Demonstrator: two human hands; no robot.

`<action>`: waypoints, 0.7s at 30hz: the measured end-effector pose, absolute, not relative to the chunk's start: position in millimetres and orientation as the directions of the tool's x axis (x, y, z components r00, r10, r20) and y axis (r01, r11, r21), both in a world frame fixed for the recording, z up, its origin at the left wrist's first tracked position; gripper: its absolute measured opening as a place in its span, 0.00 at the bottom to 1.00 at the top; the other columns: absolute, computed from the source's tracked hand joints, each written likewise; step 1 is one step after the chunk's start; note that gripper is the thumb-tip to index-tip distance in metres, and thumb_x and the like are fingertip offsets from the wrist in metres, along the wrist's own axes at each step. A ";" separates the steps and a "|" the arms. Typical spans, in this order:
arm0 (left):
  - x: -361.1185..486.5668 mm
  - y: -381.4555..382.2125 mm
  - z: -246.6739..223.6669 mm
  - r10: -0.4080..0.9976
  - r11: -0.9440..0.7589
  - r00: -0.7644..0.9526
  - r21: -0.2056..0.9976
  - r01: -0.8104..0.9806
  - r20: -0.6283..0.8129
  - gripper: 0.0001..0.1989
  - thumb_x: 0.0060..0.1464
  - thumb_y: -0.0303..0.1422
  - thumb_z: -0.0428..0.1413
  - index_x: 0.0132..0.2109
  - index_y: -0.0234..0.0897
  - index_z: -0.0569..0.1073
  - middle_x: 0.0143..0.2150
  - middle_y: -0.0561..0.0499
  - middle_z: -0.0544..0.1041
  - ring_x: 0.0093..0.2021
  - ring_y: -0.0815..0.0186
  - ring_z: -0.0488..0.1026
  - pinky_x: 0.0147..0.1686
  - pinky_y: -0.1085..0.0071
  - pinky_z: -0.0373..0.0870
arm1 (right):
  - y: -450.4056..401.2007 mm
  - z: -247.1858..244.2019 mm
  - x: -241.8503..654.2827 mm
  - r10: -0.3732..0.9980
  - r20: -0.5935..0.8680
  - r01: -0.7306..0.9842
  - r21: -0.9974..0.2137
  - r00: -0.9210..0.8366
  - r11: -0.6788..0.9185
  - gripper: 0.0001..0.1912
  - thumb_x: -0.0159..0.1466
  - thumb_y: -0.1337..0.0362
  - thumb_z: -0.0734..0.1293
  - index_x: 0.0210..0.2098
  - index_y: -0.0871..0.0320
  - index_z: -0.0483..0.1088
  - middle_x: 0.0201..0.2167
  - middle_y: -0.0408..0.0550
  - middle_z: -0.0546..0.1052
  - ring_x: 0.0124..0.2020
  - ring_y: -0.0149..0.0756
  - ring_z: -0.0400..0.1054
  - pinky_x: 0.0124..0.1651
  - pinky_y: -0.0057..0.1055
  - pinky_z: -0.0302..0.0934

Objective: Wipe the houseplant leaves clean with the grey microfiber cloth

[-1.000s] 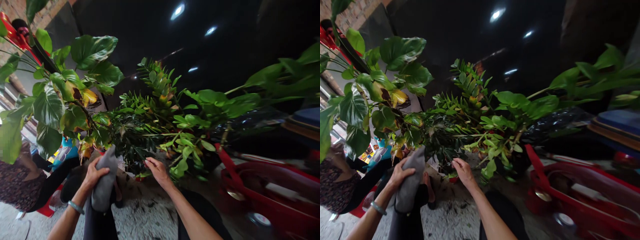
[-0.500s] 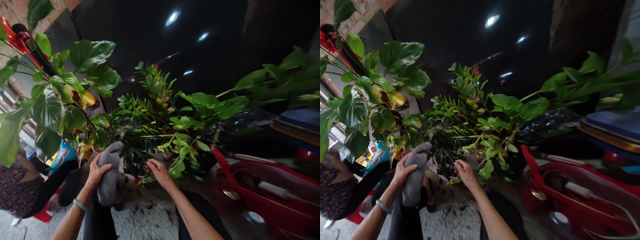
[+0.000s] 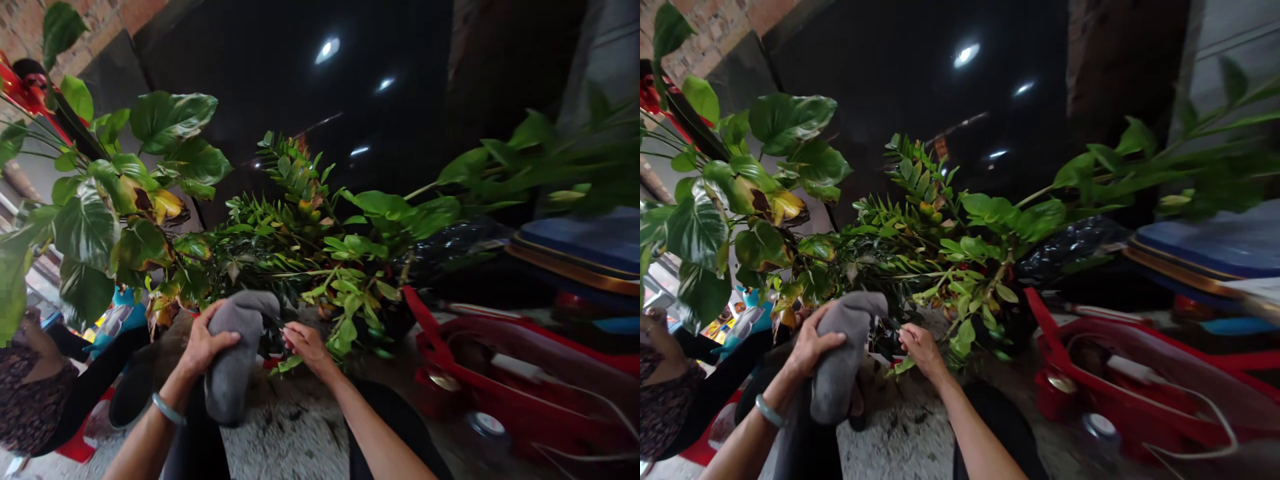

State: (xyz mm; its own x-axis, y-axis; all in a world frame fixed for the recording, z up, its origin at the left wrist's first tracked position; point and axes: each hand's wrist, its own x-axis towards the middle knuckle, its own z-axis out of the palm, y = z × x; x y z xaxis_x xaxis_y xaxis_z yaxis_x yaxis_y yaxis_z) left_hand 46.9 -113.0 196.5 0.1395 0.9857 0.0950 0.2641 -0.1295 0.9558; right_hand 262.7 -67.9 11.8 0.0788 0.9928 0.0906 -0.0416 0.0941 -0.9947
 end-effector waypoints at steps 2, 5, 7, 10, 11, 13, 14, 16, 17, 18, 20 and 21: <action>51.0 -97.2 211.9 0.970 -0.241 0.087 0.929 0.280 0.225 0.39 0.36 0.39 0.70 0.58 0.38 0.74 0.52 0.46 0.80 0.52 0.52 0.75 0.50 0.63 0.73 | -68.4 12.3 262.9 0.993 0.083 -0.065 -0.994 0.086 0.089 0.17 0.54 0.47 0.64 0.26 0.55 0.70 0.23 0.44 0.75 0.24 0.37 0.70 0.25 0.30 0.59; 57.3 -76.1 207.4 0.974 -0.228 0.070 0.915 0.333 0.217 0.38 0.37 0.39 0.69 0.58 0.36 0.74 0.50 0.46 0.80 0.49 0.53 0.76 0.50 0.61 0.73 | -67.8 14.2 262.7 0.991 0.095 -0.077 -0.992 0.089 0.102 0.17 0.54 0.47 0.64 0.25 0.55 0.69 0.22 0.44 0.74 0.23 0.37 0.70 0.24 0.30 0.58; 59.6 -73.0 193.4 0.982 -0.169 0.141 0.905 0.390 0.123 0.37 0.34 0.37 0.69 0.55 0.35 0.76 0.46 0.47 0.81 0.46 0.53 0.76 0.49 0.60 0.73 | -67.1 14.5 262.5 0.991 0.106 -0.066 -0.992 0.077 0.111 0.17 0.54 0.47 0.64 0.24 0.55 0.69 0.20 0.43 0.73 0.22 0.37 0.69 0.25 0.30 0.58; 59.7 -81.4 186.5 0.948 -0.143 0.317 0.892 0.429 0.000 0.36 0.31 0.34 0.71 0.53 0.36 0.78 0.44 0.48 0.81 0.46 0.53 0.76 0.49 0.60 0.74 | -67.2 13.3 262.8 0.993 0.105 -0.060 -0.992 0.061 0.108 0.18 0.54 0.46 0.64 0.23 0.55 0.68 0.20 0.43 0.73 0.21 0.35 0.67 0.25 0.30 0.57; 59.9 -84.2 191.7 0.938 -0.162 0.346 0.897 0.412 0.011 0.35 0.31 0.34 0.71 0.53 0.37 0.78 0.45 0.48 0.81 0.47 0.53 0.76 0.49 0.61 0.73 | -67.6 12.7 263.1 0.993 0.098 -0.067 -0.993 0.063 0.102 0.18 0.54 0.46 0.64 0.23 0.55 0.68 0.20 0.43 0.73 0.21 0.35 0.67 0.24 0.30 0.57; 62.9 -84.1 210.5 0.940 -0.246 0.315 0.902 0.354 0.133 0.35 0.33 0.35 0.71 0.54 0.38 0.78 0.49 0.48 0.81 0.50 0.53 0.75 0.51 0.62 0.72 | -68.5 11.6 263.6 0.995 0.070 -0.083 -0.994 0.076 0.076 0.18 0.53 0.46 0.64 0.24 0.55 0.69 0.21 0.43 0.74 0.22 0.35 0.68 0.23 0.29 0.56; 66.2 -80.3 221.1 0.939 -0.301 0.267 0.896 0.326 0.219 0.35 0.35 0.36 0.70 0.55 0.38 0.77 0.51 0.48 0.80 0.52 0.53 0.75 0.52 0.62 0.72 | -68.8 11.2 263.8 0.995 0.054 -0.087 -0.994 0.083 0.061 0.18 0.53 0.46 0.64 0.25 0.55 0.69 0.22 0.44 0.74 0.22 0.35 0.68 0.23 0.29 0.56; 76.1 -65.9 235.7 0.918 -0.393 0.176 0.872 0.291 0.355 0.36 0.37 0.37 0.69 0.57 0.39 0.75 0.52 0.48 0.79 0.52 0.54 0.75 0.52 0.63 0.72 | -68.5 10.7 264.0 0.995 0.027 -0.079 -0.996 0.093 0.034 0.17 0.53 0.48 0.64 0.26 0.56 0.70 0.23 0.44 0.75 0.23 0.35 0.69 0.23 0.29 0.57; 82.1 -57.0 237.3 0.908 -0.418 0.149 0.863 0.283 0.390 0.36 0.38 0.37 0.69 0.58 0.39 0.75 0.52 0.48 0.79 0.51 0.54 0.75 0.52 0.63 0.72 | -68.0 10.5 264.0 0.995 0.021 -0.073 -0.997 0.095 0.028 0.17 0.53 0.48 0.64 0.27 0.56 0.71 0.23 0.44 0.76 0.23 0.35 0.69 0.24 0.29 0.57; 88.1 -48.3 234.3 0.905 -0.425 0.138 0.860 0.284 0.402 0.36 0.38 0.37 0.69 0.58 0.38 0.75 0.51 0.48 0.80 0.50 0.54 0.75 0.51 0.63 0.73 | -67.2 10.5 263.9 0.995 0.023 -0.069 -0.997 0.094 0.029 0.16 0.54 0.49 0.64 0.27 0.56 0.71 0.23 0.44 0.76 0.23 0.35 0.69 0.24 0.29 0.58; 97.4 -35.6 217.6 0.919 -0.393 0.174 0.865 0.313 0.354 0.34 0.37 0.36 0.69 0.56 0.38 0.76 0.48 0.47 0.80 0.47 0.54 0.76 0.49 0.63 0.73 | -65.7 10.4 263.7 0.995 0.039 -0.067 -0.997 0.087 0.045 0.15 0.53 0.49 0.64 0.25 0.55 0.69 0.21 0.43 0.74 0.22 0.35 0.68 0.23 0.29 0.57; 99.7 -33.0 206.5 0.928 -0.363 0.220 0.866 0.343 0.302 0.33 0.37 0.36 0.69 0.54 0.38 0.77 0.47 0.47 0.81 0.46 0.55 0.76 0.48 0.63 0.74 | -65.2 10.4 263.7 0.995 0.051 -0.069 -0.996 0.080 0.056 0.15 0.53 0.49 0.64 0.24 0.55 0.68 0.19 0.42 0.72 0.21 0.35 0.67 0.23 0.29 0.56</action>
State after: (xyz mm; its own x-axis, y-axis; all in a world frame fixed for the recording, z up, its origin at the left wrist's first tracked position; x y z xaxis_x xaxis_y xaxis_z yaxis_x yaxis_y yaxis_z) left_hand 99.7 -33.0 206.5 0.2198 0.9277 0.3019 0.3434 -0.3632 0.8661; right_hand 263.7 -65.2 10.4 0.0802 0.9955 0.0505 -0.0688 0.0561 -0.9960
